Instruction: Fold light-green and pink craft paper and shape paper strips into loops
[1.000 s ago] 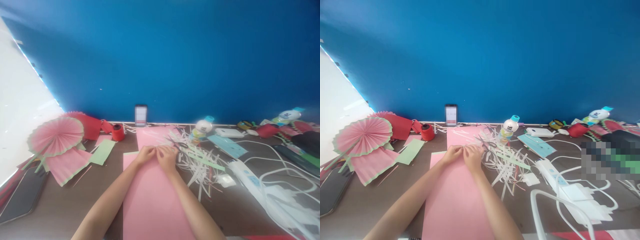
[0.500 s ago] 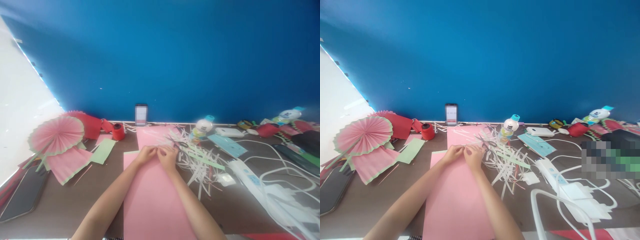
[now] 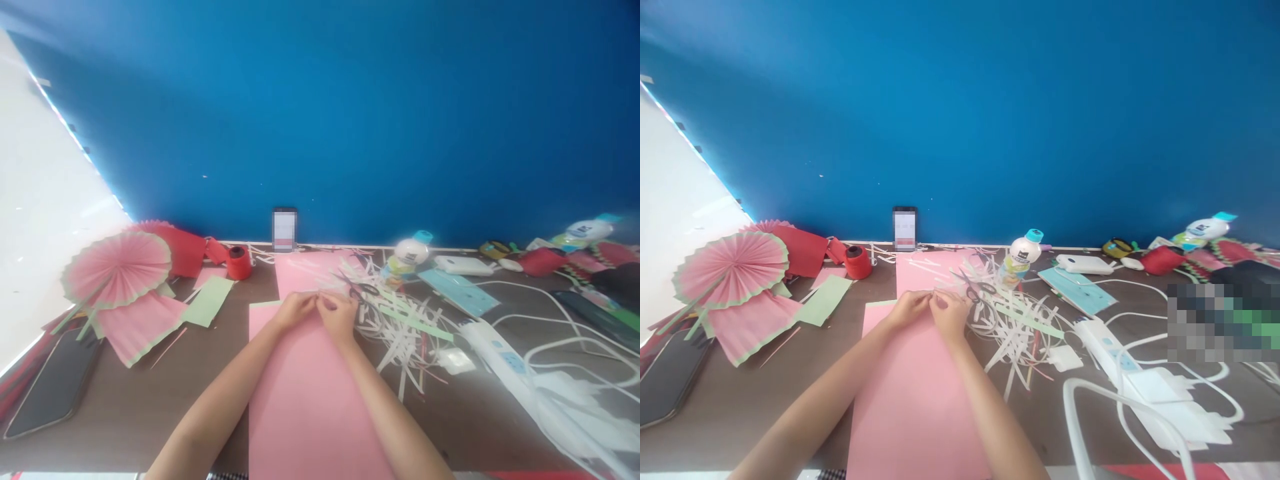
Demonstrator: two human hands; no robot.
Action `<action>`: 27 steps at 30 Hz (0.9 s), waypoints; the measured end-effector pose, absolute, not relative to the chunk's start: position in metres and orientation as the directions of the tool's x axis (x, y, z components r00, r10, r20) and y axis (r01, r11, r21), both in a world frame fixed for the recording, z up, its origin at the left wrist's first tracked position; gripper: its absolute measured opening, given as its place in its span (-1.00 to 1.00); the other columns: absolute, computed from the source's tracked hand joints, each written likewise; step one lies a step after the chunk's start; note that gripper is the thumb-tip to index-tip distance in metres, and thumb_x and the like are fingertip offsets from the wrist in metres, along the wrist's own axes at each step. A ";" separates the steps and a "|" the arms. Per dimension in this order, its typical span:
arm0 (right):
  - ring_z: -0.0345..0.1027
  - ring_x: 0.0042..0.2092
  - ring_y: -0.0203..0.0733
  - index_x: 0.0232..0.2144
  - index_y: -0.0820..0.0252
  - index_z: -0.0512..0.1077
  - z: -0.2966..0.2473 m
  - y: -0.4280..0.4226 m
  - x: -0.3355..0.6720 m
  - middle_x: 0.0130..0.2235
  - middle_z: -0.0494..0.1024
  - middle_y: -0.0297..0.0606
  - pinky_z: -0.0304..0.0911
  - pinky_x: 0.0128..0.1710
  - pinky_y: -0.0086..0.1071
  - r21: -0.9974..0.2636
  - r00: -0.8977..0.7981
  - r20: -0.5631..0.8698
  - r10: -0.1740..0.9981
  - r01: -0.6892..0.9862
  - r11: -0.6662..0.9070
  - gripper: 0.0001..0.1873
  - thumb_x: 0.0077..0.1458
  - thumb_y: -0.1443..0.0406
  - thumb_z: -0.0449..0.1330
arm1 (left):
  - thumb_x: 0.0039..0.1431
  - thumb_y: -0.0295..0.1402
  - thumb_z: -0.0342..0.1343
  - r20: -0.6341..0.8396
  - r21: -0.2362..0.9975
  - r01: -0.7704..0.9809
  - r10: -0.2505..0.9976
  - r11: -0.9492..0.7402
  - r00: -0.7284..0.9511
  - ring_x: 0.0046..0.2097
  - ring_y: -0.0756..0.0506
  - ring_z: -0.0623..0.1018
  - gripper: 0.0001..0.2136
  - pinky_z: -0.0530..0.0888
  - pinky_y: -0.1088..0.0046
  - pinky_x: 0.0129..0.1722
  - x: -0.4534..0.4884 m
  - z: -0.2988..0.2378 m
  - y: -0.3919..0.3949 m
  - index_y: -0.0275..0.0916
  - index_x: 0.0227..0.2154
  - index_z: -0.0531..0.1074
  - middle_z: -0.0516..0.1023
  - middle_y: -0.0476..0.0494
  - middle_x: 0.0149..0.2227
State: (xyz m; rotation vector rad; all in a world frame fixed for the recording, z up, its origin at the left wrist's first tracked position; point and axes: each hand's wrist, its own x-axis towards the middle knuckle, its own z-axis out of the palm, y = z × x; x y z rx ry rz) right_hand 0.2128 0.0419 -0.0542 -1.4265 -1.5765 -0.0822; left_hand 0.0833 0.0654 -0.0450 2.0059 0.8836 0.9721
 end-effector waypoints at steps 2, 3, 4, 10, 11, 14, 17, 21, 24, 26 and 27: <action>0.42 -0.29 -0.12 -0.47 0.13 0.49 -0.055 0.042 0.214 -0.38 0.58 -0.28 0.03 -0.17 -0.20 -0.516 0.147 0.674 0.724 0.795 0.319 -0.85 -0.04 0.31 0.10 | 0.11 -0.41 -0.16 0.342 0.831 0.250 0.810 -0.498 0.476 -0.31 -0.07 0.47 -0.73 0.35 0.52 -0.28 0.084 -0.045 0.066 -0.26 -0.34 0.47 0.54 -0.03 -0.34; 0.42 -0.29 -0.13 -0.47 0.13 0.49 -0.055 0.043 0.214 -0.38 0.58 -0.28 0.02 -0.17 -0.20 -0.504 0.135 0.680 0.720 0.799 0.326 -0.84 -0.03 0.31 0.09 | 0.11 -0.41 -0.17 0.343 0.833 0.248 0.814 -0.494 0.470 -0.30 -0.07 0.48 -0.72 0.35 0.51 -0.26 0.084 -0.045 0.066 -0.25 -0.33 0.47 0.54 -0.03 -0.33; 0.41 -0.29 -0.13 -0.47 0.13 0.48 -0.055 0.043 0.215 -0.37 0.58 -0.29 0.01 -0.16 -0.20 -0.490 0.121 0.687 0.717 0.805 0.333 -0.85 -0.02 0.31 0.09 | 0.12 -0.40 -0.17 0.343 0.837 0.247 0.819 -0.489 0.460 -0.30 -0.07 0.48 -0.72 0.36 0.50 -0.25 0.084 -0.046 0.066 -0.25 -0.32 0.47 0.55 -0.03 -0.33; 0.40 -0.30 -0.16 -0.44 0.14 0.46 -0.053 0.041 0.216 -0.38 0.58 -0.29 -0.02 -0.16 -0.21 -0.400 0.042 0.709 0.704 0.846 0.352 -0.85 0.04 0.29 0.08 | 0.14 -0.37 -0.17 0.354 0.847 0.213 0.814 -0.488 0.460 -0.22 -0.07 0.49 -0.71 0.35 0.49 -0.18 0.084 -0.050 0.069 -0.22 -0.24 0.46 0.54 -0.06 -0.24; 0.40 -0.30 -0.17 -0.44 0.14 0.46 -0.053 0.041 0.217 -0.38 0.58 -0.29 -0.03 -0.16 -0.21 -0.377 0.022 0.713 0.701 0.855 0.357 -0.85 0.04 0.30 0.08 | 0.15 -0.37 -0.17 0.354 0.845 0.210 0.808 -0.492 0.470 -0.22 -0.07 0.49 -0.71 0.35 0.49 -0.18 0.084 -0.050 0.070 -0.22 -0.24 0.45 0.53 -0.07 -0.23; 0.38 -0.27 -0.17 -0.40 0.13 0.45 -0.051 0.039 0.219 -0.35 0.58 -0.29 -0.05 -0.13 -0.21 -0.292 -0.060 0.723 0.688 0.876 0.383 -0.84 0.06 0.32 0.05 | 0.14 -0.39 -0.18 0.353 0.832 0.224 0.796 -0.508 0.492 -0.21 -0.08 0.49 -0.72 0.35 0.48 -0.18 0.083 -0.052 0.071 -0.24 -0.24 0.44 0.53 -0.09 -0.23; 0.38 -0.24 -0.19 -0.38 0.12 0.45 -0.049 0.038 0.221 -0.32 0.57 -0.30 -0.07 -0.11 -0.21 -0.223 -0.144 0.718 0.681 0.880 0.420 -0.83 0.07 0.35 0.04 | 0.14 -0.42 -0.18 0.363 0.813 0.244 0.787 -0.529 0.500 -0.22 -0.08 0.49 -0.73 0.35 0.48 -0.19 0.083 -0.053 0.071 -0.26 -0.24 0.42 0.53 -0.11 -0.22; 0.38 -0.24 -0.20 -0.39 0.12 0.44 -0.047 0.038 0.222 -0.32 0.57 -0.31 -0.09 -0.10 -0.22 -0.187 -0.190 0.712 0.676 0.877 0.443 -0.81 0.08 0.36 0.02 | 0.14 -0.42 -0.18 0.359 0.793 0.265 0.772 -0.549 0.524 -0.25 -0.06 0.49 -0.73 0.35 0.50 -0.22 0.082 -0.051 0.069 -0.26 -0.25 0.42 0.53 -0.10 -0.23; 0.39 -0.27 -0.22 -0.41 0.13 0.44 -0.047 0.039 0.223 -0.36 0.58 -0.32 -0.09 -0.09 -0.24 -0.193 -0.174 0.715 0.677 0.882 0.430 -0.82 0.06 0.36 0.03 | 0.15 -0.40 -0.19 0.343 0.790 0.281 0.772 -0.545 0.535 -0.26 -0.06 0.49 -0.73 0.36 0.51 -0.23 0.082 -0.049 0.068 -0.28 -0.31 0.43 0.54 -0.07 -0.27; 0.39 -0.28 -0.24 -0.43 0.14 0.44 -0.047 0.039 0.224 -0.38 0.58 -0.33 -0.10 -0.09 -0.25 -0.197 -0.166 0.722 0.672 0.881 0.430 -0.83 0.05 0.37 0.04 | 0.15 -0.40 -0.19 0.342 0.794 0.277 0.774 -0.541 0.533 -0.24 -0.06 0.49 -0.73 0.35 0.52 -0.21 0.082 -0.049 0.067 -0.28 -0.30 0.44 0.54 -0.07 -0.24; 0.39 -0.28 -0.25 -0.43 0.14 0.45 -0.047 0.039 0.225 -0.38 0.58 -0.33 -0.10 -0.09 -0.26 -0.198 -0.166 0.727 0.667 0.879 0.435 -0.83 0.05 0.37 0.05 | 0.15 -0.40 -0.19 0.345 0.796 0.272 0.774 -0.541 0.531 -0.22 -0.06 0.49 -0.73 0.35 0.52 -0.19 0.082 -0.049 0.068 -0.27 -0.28 0.43 0.53 -0.07 -0.23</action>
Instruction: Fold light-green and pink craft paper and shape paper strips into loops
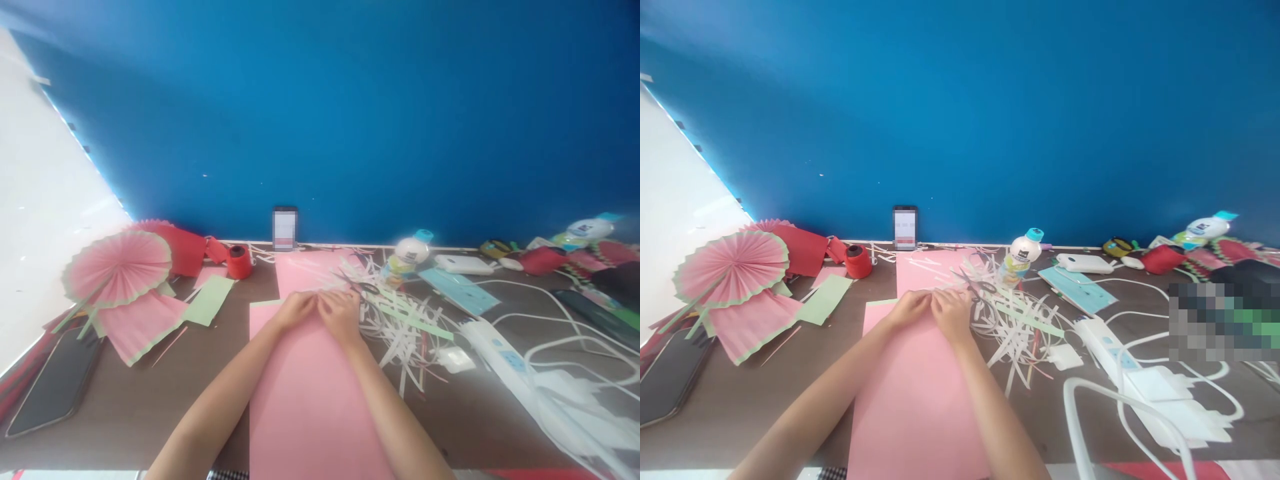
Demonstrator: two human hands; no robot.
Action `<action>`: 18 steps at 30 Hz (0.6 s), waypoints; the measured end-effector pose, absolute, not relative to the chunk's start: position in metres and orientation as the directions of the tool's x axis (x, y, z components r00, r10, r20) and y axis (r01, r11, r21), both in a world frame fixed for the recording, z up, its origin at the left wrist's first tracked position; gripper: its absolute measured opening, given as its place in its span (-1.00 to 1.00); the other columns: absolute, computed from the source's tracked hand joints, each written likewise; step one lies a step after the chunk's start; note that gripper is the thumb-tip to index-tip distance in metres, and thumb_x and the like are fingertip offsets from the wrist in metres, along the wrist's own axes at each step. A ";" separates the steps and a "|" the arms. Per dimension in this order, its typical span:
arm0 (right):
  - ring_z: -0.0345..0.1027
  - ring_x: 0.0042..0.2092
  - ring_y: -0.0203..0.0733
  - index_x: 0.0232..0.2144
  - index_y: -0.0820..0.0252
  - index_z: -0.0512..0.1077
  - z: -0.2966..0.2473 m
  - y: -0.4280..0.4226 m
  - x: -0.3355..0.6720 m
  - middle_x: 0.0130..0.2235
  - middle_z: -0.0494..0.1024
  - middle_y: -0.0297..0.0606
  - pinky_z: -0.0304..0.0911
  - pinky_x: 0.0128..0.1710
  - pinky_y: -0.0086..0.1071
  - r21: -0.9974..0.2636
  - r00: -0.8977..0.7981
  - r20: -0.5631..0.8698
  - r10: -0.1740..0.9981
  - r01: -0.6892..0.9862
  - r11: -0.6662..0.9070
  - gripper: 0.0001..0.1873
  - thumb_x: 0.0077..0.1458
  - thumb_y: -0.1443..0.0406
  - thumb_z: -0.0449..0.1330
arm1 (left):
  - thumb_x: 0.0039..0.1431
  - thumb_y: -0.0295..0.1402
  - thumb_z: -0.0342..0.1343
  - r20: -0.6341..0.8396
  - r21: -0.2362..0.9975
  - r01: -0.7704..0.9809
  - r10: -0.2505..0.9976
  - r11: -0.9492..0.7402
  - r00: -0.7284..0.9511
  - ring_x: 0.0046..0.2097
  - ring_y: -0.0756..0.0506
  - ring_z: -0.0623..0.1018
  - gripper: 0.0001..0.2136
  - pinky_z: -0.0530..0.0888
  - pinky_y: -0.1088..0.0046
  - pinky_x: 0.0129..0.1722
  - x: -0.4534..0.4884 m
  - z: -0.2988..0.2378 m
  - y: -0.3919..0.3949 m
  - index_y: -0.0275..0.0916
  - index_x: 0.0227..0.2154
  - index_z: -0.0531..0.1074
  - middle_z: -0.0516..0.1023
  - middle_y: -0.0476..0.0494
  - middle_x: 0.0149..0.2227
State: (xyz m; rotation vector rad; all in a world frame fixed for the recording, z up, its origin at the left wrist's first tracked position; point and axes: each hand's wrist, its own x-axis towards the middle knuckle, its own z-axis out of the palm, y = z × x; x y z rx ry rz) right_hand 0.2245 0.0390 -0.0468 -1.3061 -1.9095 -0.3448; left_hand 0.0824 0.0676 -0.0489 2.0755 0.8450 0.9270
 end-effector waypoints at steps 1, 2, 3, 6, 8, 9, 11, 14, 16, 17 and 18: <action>0.39 -0.28 -0.25 -0.43 0.14 0.45 -0.047 0.039 0.225 -0.38 0.58 -0.33 -0.10 -0.09 -0.26 -0.197 -0.169 0.730 0.662 0.876 0.441 -0.84 0.05 0.37 0.05 | 0.15 -0.41 -0.19 0.348 0.796 0.269 0.773 -0.542 0.530 -0.21 -0.05 0.49 -0.73 0.34 0.52 -0.18 0.083 -0.049 0.068 -0.27 -0.27 0.43 0.53 -0.07 -0.22; 0.39 -0.27 -0.25 -0.43 0.14 0.45 -0.047 0.039 0.226 -0.37 0.58 -0.33 -0.10 -0.09 -0.26 -0.195 -0.175 0.732 0.659 0.873 0.448 -0.84 0.05 0.37 0.06 | 0.14 -0.42 -0.18 0.350 0.795 0.269 0.773 -0.544 0.530 -0.21 -0.05 0.49 -0.73 0.34 0.52 -0.17 0.083 -0.049 0.068 -0.27 -0.26 0.43 0.53 -0.08 -0.22; 0.39 -0.27 -0.25 -0.42 0.14 0.45 -0.047 0.039 0.226 -0.36 0.58 -0.33 -0.10 -0.09 -0.26 -0.192 -0.182 0.731 0.658 0.870 0.454 -0.84 0.05 0.37 0.05 | 0.14 -0.43 -0.18 0.349 0.793 0.272 0.773 -0.545 0.530 -0.22 -0.05 0.49 -0.73 0.34 0.51 -0.17 0.083 -0.050 0.068 -0.27 -0.26 0.43 0.53 -0.08 -0.22; 0.40 -0.27 -0.25 -0.42 0.14 0.45 -0.047 0.039 0.226 -0.35 0.58 -0.33 -0.09 -0.10 -0.26 -0.193 -0.192 0.724 0.662 0.865 0.462 -0.83 0.07 0.37 0.04 | 0.14 -0.42 -0.18 0.344 0.789 0.284 0.775 -0.544 0.531 -0.22 -0.05 0.50 -0.73 0.35 0.52 -0.18 0.083 -0.050 0.068 -0.26 -0.26 0.44 0.54 -0.07 -0.22; 0.40 -0.27 -0.25 -0.42 0.15 0.45 -0.048 0.039 0.225 -0.35 0.58 -0.32 -0.09 -0.11 -0.26 -0.200 -0.187 0.724 0.664 0.865 0.461 -0.83 0.06 0.37 0.04 | 0.14 -0.41 -0.18 0.339 0.792 0.287 0.779 -0.539 0.528 -0.22 -0.05 0.49 -0.73 0.35 0.53 -0.19 0.083 -0.050 0.067 -0.26 -0.26 0.44 0.53 -0.07 -0.21; 0.40 -0.27 -0.24 -0.43 0.15 0.44 -0.048 0.039 0.225 -0.36 0.58 -0.31 -0.09 -0.11 -0.26 -0.205 -0.181 0.725 0.665 0.865 0.458 -0.83 0.06 0.37 0.04 | 0.14 -0.41 -0.17 0.336 0.793 0.290 0.782 -0.535 0.525 -0.22 -0.05 0.49 -0.73 0.35 0.53 -0.20 0.083 -0.050 0.067 -0.26 -0.27 0.44 0.53 -0.06 -0.22; 0.40 -0.28 -0.24 -0.42 0.15 0.44 -0.048 0.039 0.224 -0.36 0.58 -0.31 -0.09 -0.11 -0.26 -0.216 -0.169 0.724 0.669 0.865 0.453 -0.83 0.05 0.37 0.04 | 0.13 -0.40 -0.16 0.328 0.795 0.303 0.792 -0.526 0.516 -0.26 -0.04 0.49 -0.74 0.35 0.55 -0.24 0.083 -0.051 0.067 -0.28 -0.30 0.44 0.54 -0.06 -0.25; 0.40 -0.28 -0.24 -0.41 0.16 0.45 -0.048 0.039 0.223 -0.36 0.58 -0.31 -0.08 -0.12 -0.27 -0.244 -0.149 0.719 0.678 0.860 0.448 -0.83 0.03 0.38 0.04 | 0.13 -0.39 -0.15 0.320 0.798 0.313 0.802 -0.516 0.505 -0.32 -0.02 0.48 -0.74 0.35 0.56 -0.29 0.083 -0.051 0.067 -0.30 -0.34 0.45 0.55 -0.05 -0.32; 0.40 -0.28 -0.23 -0.42 0.15 0.45 -0.047 0.038 0.223 -0.36 0.58 -0.31 -0.08 -0.12 -0.27 -0.270 -0.129 0.715 0.687 0.855 0.442 -0.83 0.02 0.39 0.05 | 0.12 -0.38 -0.14 0.321 0.804 0.303 0.802 -0.512 0.503 -0.33 -0.02 0.48 -0.74 0.35 0.57 -0.30 0.083 -0.051 0.067 -0.30 -0.33 0.45 0.55 -0.04 -0.33; 0.40 -0.28 -0.23 -0.43 0.15 0.45 -0.046 0.038 0.222 -0.37 0.58 -0.32 -0.08 -0.12 -0.27 -0.286 -0.117 0.712 0.692 0.852 0.438 -0.83 0.01 0.39 0.05 | 0.12 -0.38 -0.14 0.324 0.809 0.292 0.802 -0.510 0.502 -0.33 -0.02 0.48 -0.74 0.35 0.57 -0.30 0.083 -0.050 0.067 -0.29 -0.32 0.46 0.55 -0.04 -0.32; 0.39 -0.28 -0.23 -0.45 0.15 0.45 -0.046 0.038 0.221 -0.38 0.57 -0.32 -0.08 -0.12 -0.26 -0.302 -0.101 0.710 0.697 0.850 0.431 -0.83 0.01 0.39 0.05 | 0.12 -0.38 -0.14 0.326 0.815 0.282 0.802 -0.507 0.500 -0.32 -0.02 0.48 -0.74 0.35 0.57 -0.29 0.083 -0.049 0.067 -0.29 -0.32 0.46 0.55 -0.04 -0.30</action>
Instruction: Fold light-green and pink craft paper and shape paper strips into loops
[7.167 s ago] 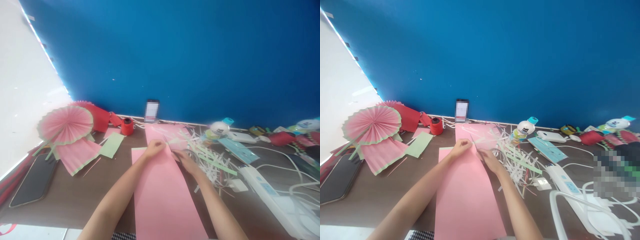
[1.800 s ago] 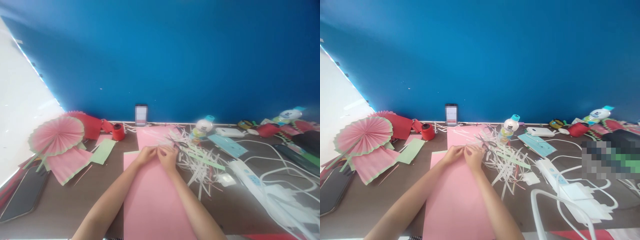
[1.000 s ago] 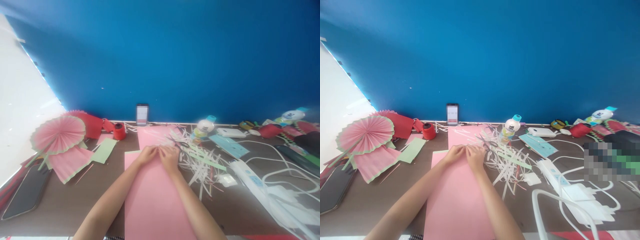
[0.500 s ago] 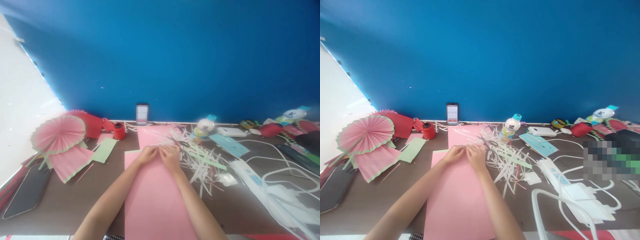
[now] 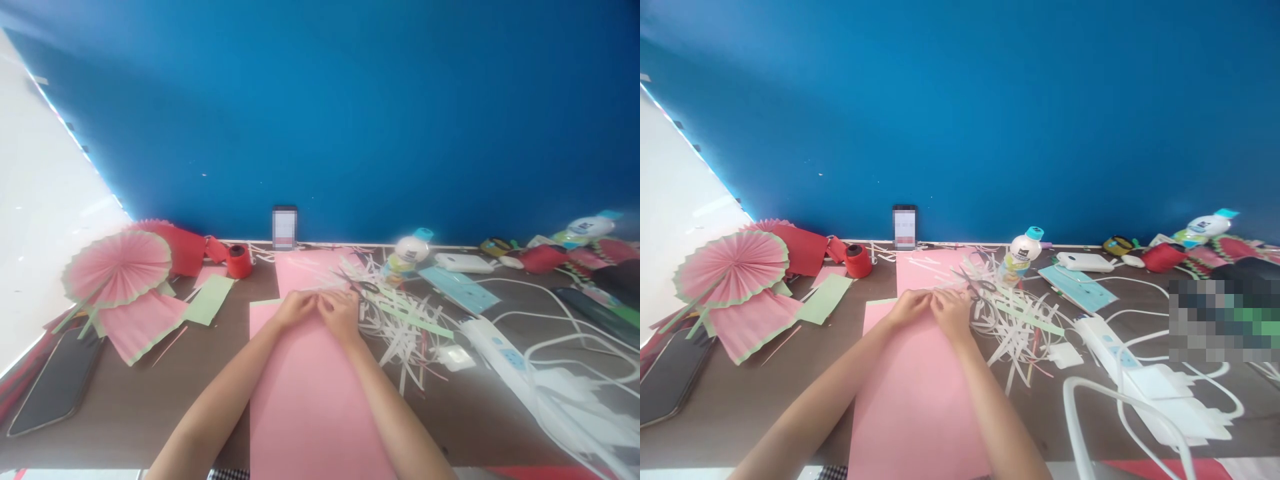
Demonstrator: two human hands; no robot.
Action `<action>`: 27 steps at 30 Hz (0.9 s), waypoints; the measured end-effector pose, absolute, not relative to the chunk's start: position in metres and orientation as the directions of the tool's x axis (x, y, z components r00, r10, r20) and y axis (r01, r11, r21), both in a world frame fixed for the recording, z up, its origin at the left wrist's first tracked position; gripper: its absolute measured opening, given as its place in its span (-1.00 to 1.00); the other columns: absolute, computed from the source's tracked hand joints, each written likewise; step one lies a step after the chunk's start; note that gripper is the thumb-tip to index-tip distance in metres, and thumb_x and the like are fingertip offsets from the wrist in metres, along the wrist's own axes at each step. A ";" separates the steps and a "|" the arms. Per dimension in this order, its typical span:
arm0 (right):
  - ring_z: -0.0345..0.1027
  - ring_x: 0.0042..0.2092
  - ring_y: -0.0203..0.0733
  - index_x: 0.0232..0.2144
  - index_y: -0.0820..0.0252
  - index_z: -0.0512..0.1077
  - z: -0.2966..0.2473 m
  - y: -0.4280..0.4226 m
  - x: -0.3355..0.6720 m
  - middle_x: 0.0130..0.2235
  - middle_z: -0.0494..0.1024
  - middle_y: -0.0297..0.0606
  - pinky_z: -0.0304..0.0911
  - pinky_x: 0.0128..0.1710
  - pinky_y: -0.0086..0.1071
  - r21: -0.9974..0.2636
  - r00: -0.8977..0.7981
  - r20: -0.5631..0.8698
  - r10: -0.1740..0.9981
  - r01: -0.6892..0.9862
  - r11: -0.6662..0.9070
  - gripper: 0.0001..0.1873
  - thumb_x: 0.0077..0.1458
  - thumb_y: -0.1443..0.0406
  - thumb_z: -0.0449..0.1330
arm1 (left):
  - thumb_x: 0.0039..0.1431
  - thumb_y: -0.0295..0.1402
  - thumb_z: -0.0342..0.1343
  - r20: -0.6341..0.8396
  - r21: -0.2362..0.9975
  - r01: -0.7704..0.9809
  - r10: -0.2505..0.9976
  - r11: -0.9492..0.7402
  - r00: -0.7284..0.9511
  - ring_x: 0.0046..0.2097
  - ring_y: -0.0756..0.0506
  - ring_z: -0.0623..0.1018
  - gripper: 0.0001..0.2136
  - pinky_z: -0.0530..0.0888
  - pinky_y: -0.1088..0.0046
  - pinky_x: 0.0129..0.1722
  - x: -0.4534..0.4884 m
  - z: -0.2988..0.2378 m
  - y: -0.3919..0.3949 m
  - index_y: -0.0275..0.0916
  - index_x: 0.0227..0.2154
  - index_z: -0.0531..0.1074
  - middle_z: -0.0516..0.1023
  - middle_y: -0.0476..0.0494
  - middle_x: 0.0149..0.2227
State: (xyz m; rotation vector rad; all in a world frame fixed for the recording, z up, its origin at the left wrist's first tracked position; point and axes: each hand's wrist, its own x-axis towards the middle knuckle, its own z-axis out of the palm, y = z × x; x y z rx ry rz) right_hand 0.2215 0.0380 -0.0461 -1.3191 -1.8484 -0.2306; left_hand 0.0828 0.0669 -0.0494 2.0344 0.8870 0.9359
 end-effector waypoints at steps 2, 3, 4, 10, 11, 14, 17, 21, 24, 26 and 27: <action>0.39 -0.30 -0.22 -0.47 0.15 0.45 -0.046 0.039 0.221 -0.40 0.57 -0.32 -0.07 -0.13 -0.27 -0.340 -0.055 0.705 0.707 0.848 0.406 -0.82 0.00 0.37 0.04 | 0.12 -0.38 -0.14 0.320 0.829 0.271 0.812 -0.490 0.487 -0.30 -0.02 0.49 -0.74 0.35 0.56 -0.27 0.083 -0.048 0.067 -0.28 -0.33 0.47 0.55 -0.04 -0.30; 0.39 -0.31 -0.22 -0.48 0.15 0.45 -0.046 0.040 0.222 -0.41 0.57 -0.31 -0.05 -0.14 -0.27 -0.358 -0.026 0.703 0.710 0.850 0.386 -0.82 0.01 0.36 0.04 | 0.12 -0.38 -0.13 0.314 0.838 0.270 0.823 -0.475 0.473 -0.30 -0.02 0.49 -0.74 0.35 0.55 -0.26 0.082 -0.048 0.067 -0.28 -0.35 0.47 0.55 -0.05 -0.30; 0.38 -0.31 -0.21 -0.48 0.16 0.45 -0.046 0.041 0.223 -0.41 0.56 -0.29 -0.03 -0.15 -0.28 -0.374 0.005 0.703 0.712 0.854 0.362 -0.81 0.01 0.34 0.03 | 0.11 -0.37 -0.13 0.305 0.849 0.269 0.837 -0.455 0.454 -0.30 -0.03 0.49 -0.75 0.36 0.54 -0.25 0.082 -0.048 0.067 -0.29 -0.37 0.47 0.55 -0.06 -0.31; 0.33 -0.33 -0.14 -0.50 0.20 0.46 -0.038 0.047 0.263 -0.44 0.53 -0.20 -0.02 -0.20 -0.25 -0.340 0.196 0.665 0.721 0.938 0.058 -0.78 -0.03 0.33 0.00 | 0.10 -0.31 -0.09 0.188 0.966 0.100 0.912 -0.238 0.364 -0.23 -0.08 0.52 -0.74 0.41 0.45 -0.20 0.079 -0.055 0.074 -0.34 -0.43 0.47 0.56 -0.17 -0.31; 0.31 -0.35 -0.11 -0.53 0.21 0.46 -0.035 0.046 0.275 -0.48 0.51 -0.19 -0.03 -0.21 -0.22 -0.308 0.231 0.645 0.729 0.951 -0.028 -0.77 -0.04 0.34 0.01 | 0.10 -0.29 -0.08 0.157 0.981 0.054 0.922 -0.188 0.353 -0.24 -0.09 0.53 -0.73 0.42 0.43 -0.21 0.079 -0.057 0.076 -0.35 -0.43 0.47 0.56 -0.20 -0.31; 0.26 -0.38 0.00 -0.60 0.27 0.46 -0.029 0.043 0.308 -0.59 0.43 -0.09 -0.05 -0.28 -0.14 -0.224 0.361 0.563 0.743 0.933 -0.283 -0.75 -0.06 0.32 0.02 | 0.08 -0.24 -0.05 0.088 0.996 -0.054 0.939 -0.074 0.332 -0.27 -0.10 0.54 -0.71 0.45 0.40 -0.25 0.079 -0.062 0.080 -0.37 -0.43 0.46 0.56 -0.26 -0.30; 0.25 -0.31 0.06 -0.48 0.31 0.48 -0.026 0.039 0.322 -0.48 0.45 0.00 -0.04 -0.28 -0.10 -0.224 0.381 0.570 0.728 0.924 -0.309 -0.77 -0.10 0.41 0.02 | 0.06 -0.22 -0.02 0.073 0.994 -0.105 0.945 -0.042 0.319 -0.30 -0.11 0.55 -0.70 0.46 0.40 -0.28 0.079 -0.066 0.082 -0.39 -0.44 0.46 0.56 -0.29 -0.33; 0.23 -0.13 -0.05 -0.20 0.14 0.41 -0.025 0.038 0.293 -0.14 0.42 -0.12 0.01 -0.16 -0.19 -0.161 -0.024 0.677 0.736 0.971 0.179 -0.64 -0.07 0.45 0.00 | 0.04 -0.27 -0.02 0.075 0.993 -0.116 0.938 -0.037 0.338 -0.39 -0.07 0.54 -0.73 0.45 0.44 -0.35 0.077 -0.064 0.083 -0.40 -0.47 0.46 0.57 -0.28 -0.38; 0.22 -0.07 -0.13 -0.18 0.07 0.38 -0.026 0.038 0.256 -0.12 0.43 -0.23 -0.07 -0.06 -0.22 -0.093 -0.285 0.658 0.697 0.888 0.451 -0.72 0.04 0.36 0.02 | 0.03 -0.33 -0.05 0.123 0.992 -0.084 0.912 -0.098 0.392 -0.45 -0.02 0.51 -0.75 0.42 0.49 -0.38 0.075 -0.059 0.081 -0.40 -0.51 0.47 0.56 -0.22 -0.45; 0.25 -0.11 -0.18 -0.23 0.10 0.39 -0.029 0.038 0.240 -0.20 0.48 -0.25 -0.11 -0.04 -0.23 -0.106 -0.337 0.655 0.676 0.845 0.524 -0.77 0.10 0.36 -0.01 | 0.00 -0.37 -0.06 0.135 0.991 -0.037 0.888 -0.132 0.439 -0.47 -0.01 0.49 -0.76 0.41 0.50 -0.39 0.073 -0.056 0.079 -0.39 -0.54 0.47 0.55 -0.18 -0.49; 0.27 -0.13 -0.20 -0.26 0.11 0.40 -0.030 0.038 0.236 -0.25 0.49 -0.26 -0.11 -0.04 -0.23 -0.126 -0.347 0.650 0.676 0.828 0.547 -0.77 0.11 0.36 -0.03 | -0.01 -0.39 -0.07 0.127 0.990 -0.006 0.884 -0.139 0.450 -0.47 -0.01 0.48 -0.76 0.40 0.51 -0.40 0.072 -0.054 0.078 -0.38 -0.53 0.47 0.54 -0.16 -0.51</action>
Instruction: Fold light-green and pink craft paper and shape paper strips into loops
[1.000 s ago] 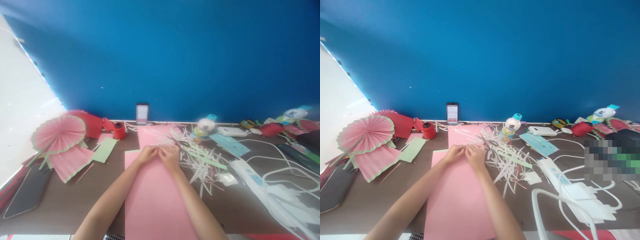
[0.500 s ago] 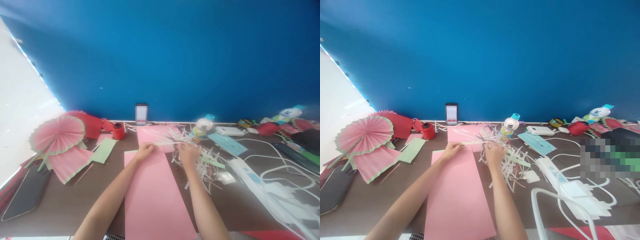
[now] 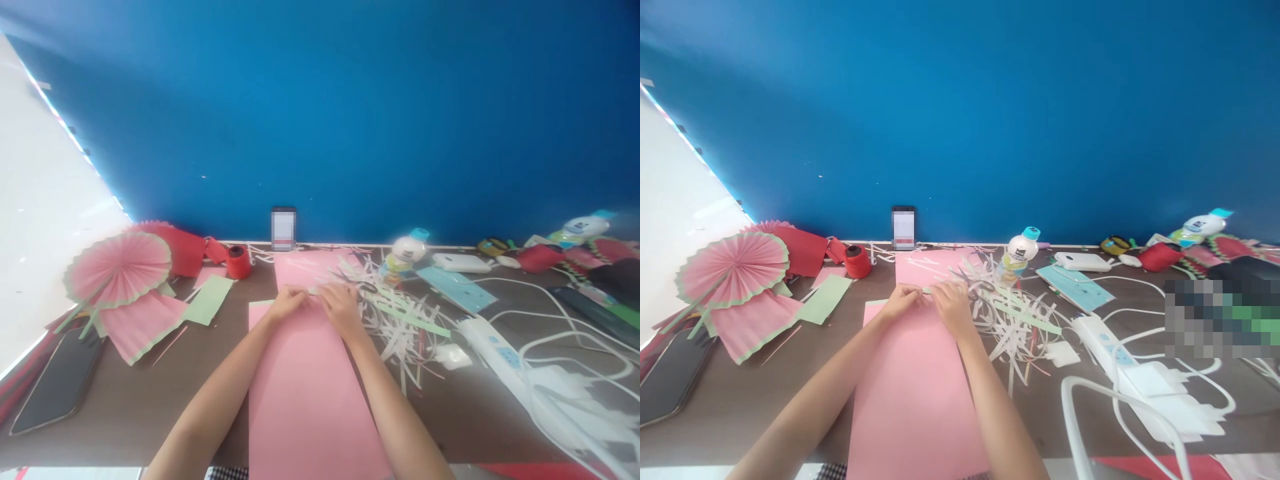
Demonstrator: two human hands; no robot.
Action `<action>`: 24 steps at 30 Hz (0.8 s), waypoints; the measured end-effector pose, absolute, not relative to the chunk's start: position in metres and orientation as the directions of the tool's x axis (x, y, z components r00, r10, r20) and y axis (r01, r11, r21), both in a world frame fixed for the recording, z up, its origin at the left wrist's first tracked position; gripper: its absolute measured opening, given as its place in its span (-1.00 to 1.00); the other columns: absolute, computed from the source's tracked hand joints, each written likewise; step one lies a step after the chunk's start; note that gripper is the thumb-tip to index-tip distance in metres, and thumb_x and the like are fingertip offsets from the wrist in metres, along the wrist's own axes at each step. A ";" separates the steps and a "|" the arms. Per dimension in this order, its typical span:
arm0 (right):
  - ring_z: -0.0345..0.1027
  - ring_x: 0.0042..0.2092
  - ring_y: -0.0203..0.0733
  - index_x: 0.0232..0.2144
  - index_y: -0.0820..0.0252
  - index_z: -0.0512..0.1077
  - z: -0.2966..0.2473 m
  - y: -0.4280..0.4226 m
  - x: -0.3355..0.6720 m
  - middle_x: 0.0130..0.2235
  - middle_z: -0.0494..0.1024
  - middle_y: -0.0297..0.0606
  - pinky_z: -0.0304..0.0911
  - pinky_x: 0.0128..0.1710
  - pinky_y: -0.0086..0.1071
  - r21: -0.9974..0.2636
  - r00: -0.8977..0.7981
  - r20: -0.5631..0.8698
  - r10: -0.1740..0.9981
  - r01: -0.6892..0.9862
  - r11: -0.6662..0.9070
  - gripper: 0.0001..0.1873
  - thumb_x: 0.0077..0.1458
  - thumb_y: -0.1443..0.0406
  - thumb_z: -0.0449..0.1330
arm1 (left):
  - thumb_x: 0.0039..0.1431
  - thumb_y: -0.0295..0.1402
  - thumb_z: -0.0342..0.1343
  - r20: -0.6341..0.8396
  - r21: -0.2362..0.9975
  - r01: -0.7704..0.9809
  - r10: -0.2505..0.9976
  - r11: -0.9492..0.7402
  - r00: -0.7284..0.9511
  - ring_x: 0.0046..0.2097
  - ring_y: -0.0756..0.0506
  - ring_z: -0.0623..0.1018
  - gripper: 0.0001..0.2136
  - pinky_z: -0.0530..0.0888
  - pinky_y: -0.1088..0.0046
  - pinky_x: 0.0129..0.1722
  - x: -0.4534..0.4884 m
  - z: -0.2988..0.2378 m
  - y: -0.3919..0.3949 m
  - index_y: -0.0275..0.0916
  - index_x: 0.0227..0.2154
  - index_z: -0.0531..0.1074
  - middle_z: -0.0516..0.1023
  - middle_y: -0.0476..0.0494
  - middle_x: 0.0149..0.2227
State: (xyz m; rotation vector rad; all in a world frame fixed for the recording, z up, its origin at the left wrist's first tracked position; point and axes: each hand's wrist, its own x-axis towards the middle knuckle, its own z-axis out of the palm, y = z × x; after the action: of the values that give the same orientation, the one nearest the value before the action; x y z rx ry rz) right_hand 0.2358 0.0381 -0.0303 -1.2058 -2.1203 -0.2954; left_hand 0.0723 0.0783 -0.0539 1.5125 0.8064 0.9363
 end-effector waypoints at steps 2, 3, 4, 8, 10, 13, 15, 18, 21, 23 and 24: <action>0.29 -0.19 -0.22 -0.33 0.12 0.41 -0.034 0.038 0.234 -0.33 0.50 -0.28 -0.07 -0.06 -0.24 -0.204 -0.321 0.643 0.696 0.804 0.559 -0.77 0.12 0.37 -0.05 | 0.00 -0.39 -0.11 0.107 0.985 0.080 0.897 -0.156 0.430 -0.44 -0.03 0.48 -0.74 0.39 0.49 -0.38 0.070 -0.050 0.078 -0.37 -0.48 0.48 0.54 -0.13 -0.51; 0.30 -0.21 -0.21 -0.37 0.13 0.41 -0.035 0.039 0.235 -0.36 0.50 -0.28 -0.03 -0.07 -0.24 -0.267 -0.272 0.646 0.713 0.795 0.545 -0.77 0.11 0.36 -0.05 | 0.02 -0.39 -0.14 0.110 0.974 0.141 0.914 -0.177 0.390 -0.41 -0.04 0.48 -0.72 0.38 0.48 -0.34 0.068 -0.048 0.078 -0.36 -0.44 0.48 0.54 -0.12 -0.50; 0.30 -0.23 -0.20 -0.40 0.14 0.40 -0.036 0.039 0.237 -0.37 0.49 -0.27 0.02 -0.10 -0.24 -0.351 -0.196 0.651 0.734 0.779 0.519 -0.79 0.10 0.35 -0.04 | 0.03 -0.39 -0.16 0.127 0.953 0.223 0.937 -0.206 0.326 -0.36 -0.06 0.48 -0.70 0.37 0.46 -0.30 0.067 -0.045 0.078 -0.34 -0.39 0.48 0.53 -0.12 -0.48; 0.33 -0.34 -0.20 -0.44 0.19 0.36 -0.035 0.040 0.243 -0.42 0.46 -0.23 0.24 -0.31 -0.31 -0.778 0.148 0.494 0.857 0.516 0.359 -0.84 0.00 0.23 0.05 | 0.00 -0.38 -0.08 0.255 0.696 0.675 0.963 -0.244 0.085 -0.19 -0.15 0.41 -0.75 0.27 0.31 -0.13 0.058 -0.036 0.082 -0.25 -0.30 0.46 0.50 -0.15 -0.31; 0.33 -0.42 -0.23 -0.45 0.21 0.35 -0.034 0.039 0.242 -0.47 0.44 -0.27 0.27 -0.41 -0.36 -0.906 0.161 0.328 0.931 0.333 0.262 -0.81 -0.05 0.18 0.10 | -0.03 -0.35 -0.02 0.241 0.546 0.805 0.964 -0.232 0.114 -0.16 -0.20 0.38 -0.79 0.22 0.24 -0.10 0.055 -0.033 0.083 -0.24 -0.34 0.45 0.46 -0.18 -0.25; 0.29 -0.51 -0.29 -0.47 0.23 0.35 -0.033 0.038 0.238 -0.53 0.40 -0.32 0.24 -0.51 -0.40 -0.969 0.063 0.156 0.986 0.204 0.141 -0.77 -0.11 0.16 0.15 | -0.07 -0.31 0.04 0.101 0.451 0.838 0.950 -0.307 0.294 -0.14 -0.22 0.35 -0.82 0.21 0.18 -0.10 0.050 -0.030 0.085 -0.24 -0.38 0.43 0.41 -0.22 -0.20; 0.27 -0.54 -0.31 -0.50 0.23 0.36 -0.035 0.038 0.234 -0.55 0.40 -0.34 0.22 -0.54 -0.42 -0.975 0.007 0.098 0.995 0.203 0.094 -0.76 -0.13 0.15 0.16 | -0.10 -0.30 0.07 0.026 0.447 0.815 0.916 -0.369 0.401 -0.14 -0.24 0.34 -0.84 0.23 0.17 -0.12 0.046 -0.028 0.086 -0.24 -0.44 0.43 0.39 -0.23 -0.21; 0.28 -0.51 -0.30 -0.54 0.24 0.38 -0.037 0.038 0.232 -0.54 0.42 -0.34 0.23 -0.49 -0.41 -0.959 -0.077 0.098 0.992 0.258 0.114 -0.77 -0.11 0.16 0.15 | -0.12 -0.32 0.07 0.010 0.536 0.729 0.866 -0.427 0.500 -0.21 -0.20 0.39 -0.87 0.30 0.25 -0.19 0.042 -0.027 0.089 -0.28 -0.53 0.42 0.43 -0.22 -0.32; 0.33 -0.41 -0.26 -0.54 0.25 0.41 -0.035 0.039 0.235 -0.48 0.47 -0.30 0.24 -0.36 -0.37 -0.933 -0.179 0.139 0.974 0.306 0.189 -0.80 -0.10 0.20 0.15 | -0.06 -0.34 0.03 0.019 0.736 0.553 0.828 -0.391 0.560 -0.33 -0.10 0.45 -0.84 0.38 0.39 -0.31 0.041 -0.028 0.091 -0.30 -0.44 0.43 0.47 -0.16 -0.38; 0.34 -0.38 -0.24 -0.53 0.25 0.42 -0.033 0.039 0.239 -0.46 0.49 -0.29 0.24 -0.32 -0.36 -0.925 -0.215 0.145 0.966 0.317 0.209 -0.82 -0.09 0.22 0.15 | -0.04 -0.34 0.02 -0.009 0.830 0.461 0.818 -0.315 0.575 -0.33 -0.08 0.48 -0.81 0.40 0.44 -0.34 0.042 -0.030 0.092 -0.31 -0.37 0.43 0.50 -0.15 -0.37; 0.35 -0.37 -0.24 -0.52 0.25 0.43 -0.032 0.038 0.240 -0.46 0.50 -0.28 0.24 -0.32 -0.36 -0.921 -0.220 0.146 0.964 0.325 0.213 -0.82 -0.09 0.23 0.16 | -0.04 -0.36 0.02 -0.028 0.855 0.435 0.812 -0.283 0.583 -0.31 -0.08 0.49 -0.80 0.41 0.45 -0.34 0.042 -0.032 0.092 -0.31 -0.34 0.43 0.52 -0.16 -0.35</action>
State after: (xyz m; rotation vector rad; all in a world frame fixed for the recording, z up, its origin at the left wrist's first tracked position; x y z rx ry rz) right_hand 0.2401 0.0384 -0.0320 -1.2190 -1.6961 1.0183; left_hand 0.0423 0.0919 -0.0316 1.9157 1.0017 0.5281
